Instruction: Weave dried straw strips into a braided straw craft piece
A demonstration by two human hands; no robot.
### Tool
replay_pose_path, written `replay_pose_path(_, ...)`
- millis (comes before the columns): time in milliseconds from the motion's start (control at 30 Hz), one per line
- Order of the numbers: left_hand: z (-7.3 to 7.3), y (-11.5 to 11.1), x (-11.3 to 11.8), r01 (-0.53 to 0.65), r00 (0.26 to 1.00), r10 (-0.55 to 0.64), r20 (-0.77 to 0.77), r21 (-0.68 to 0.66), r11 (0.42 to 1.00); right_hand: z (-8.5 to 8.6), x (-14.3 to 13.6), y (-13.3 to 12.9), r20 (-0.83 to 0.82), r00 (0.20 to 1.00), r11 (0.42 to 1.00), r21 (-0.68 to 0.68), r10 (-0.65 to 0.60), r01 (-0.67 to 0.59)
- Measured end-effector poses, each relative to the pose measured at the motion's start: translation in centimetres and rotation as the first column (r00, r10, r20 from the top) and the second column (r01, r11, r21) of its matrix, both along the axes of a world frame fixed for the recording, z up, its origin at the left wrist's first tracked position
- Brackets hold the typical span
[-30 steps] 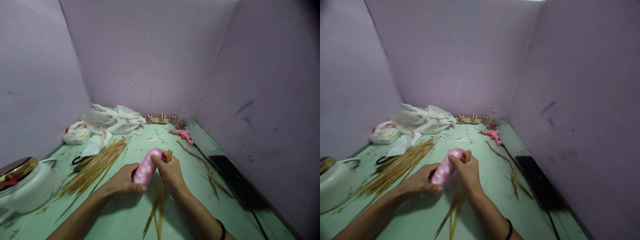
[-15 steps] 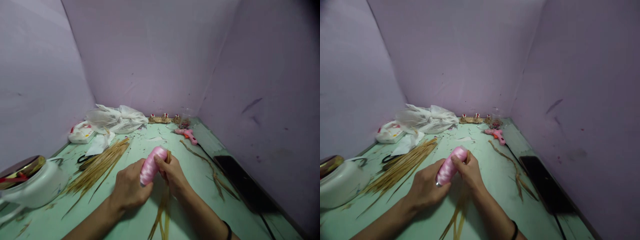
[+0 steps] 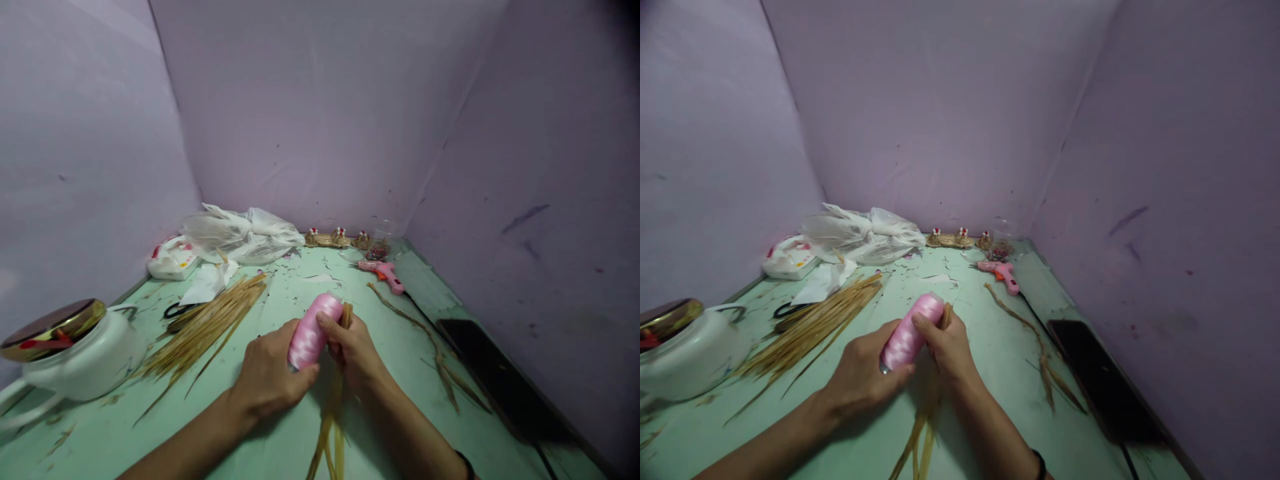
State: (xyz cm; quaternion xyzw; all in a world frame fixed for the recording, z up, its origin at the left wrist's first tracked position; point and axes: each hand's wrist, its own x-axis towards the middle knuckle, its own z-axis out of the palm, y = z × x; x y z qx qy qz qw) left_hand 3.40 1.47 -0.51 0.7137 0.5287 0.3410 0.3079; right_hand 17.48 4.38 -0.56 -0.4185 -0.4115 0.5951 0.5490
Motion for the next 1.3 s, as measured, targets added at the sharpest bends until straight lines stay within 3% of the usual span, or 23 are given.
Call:
replay_pose_path(67, 0.1, 0.4, -0.1, 0.092, 0.944, -0.009, 0.330, -0.238, 0.967, 0.0, 0.1, 0.1, -0.023, 0.999, 0.998, -0.051, 0.024, -0.025)
replay_pose_path(133, 0.2, 0.8, -0.3, 0.222, 0.757, 0.113, 0.644, -0.416, 0.882, 0.0, 0.2, 0.3, -0.042, 0.998, 0.995, -0.084, 0.043, -0.046)
replay_pose_path(200, 0.3, 1.3, -0.8, 0.359, 0.540, 0.238, 0.807, -0.477, 0.802, 0.0, 0.3, 0.5, -0.051, 0.998, 0.995, -0.098, 0.024, -0.029)
replay_pose_path(267, 0.5, 1.7, -1.4, 0.498, 0.391, 0.275, 0.878, -0.453, 0.739, 0.0, 0.4, 0.7, -0.066, 0.998, 0.993, -0.121, -0.018, 0.010)
replay_pose_path(367, 0.9, 2.1, -2.2, 0.642, 0.231, 0.284, 0.930, -0.365, 0.674, 0.0, 0.4, 0.8, -0.094, 0.993, 0.984, -0.170, -0.070, 0.053)
replay_pose_path(500, 1.1, 2.2, -2.7, 0.661, 0.106, 0.291, 0.951, -0.286, 0.694, 0.0, 0.4, 0.8, -0.103, 0.992, 0.977, -0.206, -0.078, 0.056)
replay_pose_path(733, 0.9, 1.8, -2.6, 0.638, 0.006, 0.268, 0.963, -0.210, 0.741, 0.1, 0.4, 0.7, -0.101, 0.993, 0.979, -0.201, -0.063, 0.041)
replay_pose_path(1000, 0.7, 2.1, -2.2, 0.614, 0.094, 0.279, 0.956, -0.276, 0.739, 0.0, 0.2, 0.7, -0.104, 0.993, 0.978, -0.206, -0.052, 0.030)
replay_pose_path(1167, 0.9, 2.1, -1.9, 0.519, 0.140, 0.276, 0.951, -0.308, 0.797, 0.0, -0.1, 0.4, -0.078, 0.997, 0.986, -0.164, 0.006, -0.019)
replay_pose_path(1300, 1.0, 2.0, -1.7, 0.432, 0.145, 0.287, 0.947, -0.322, 0.843, 0.1, -0.5, -0.5, 0.075, 0.996, 0.999, -0.024, 0.047, -0.045)
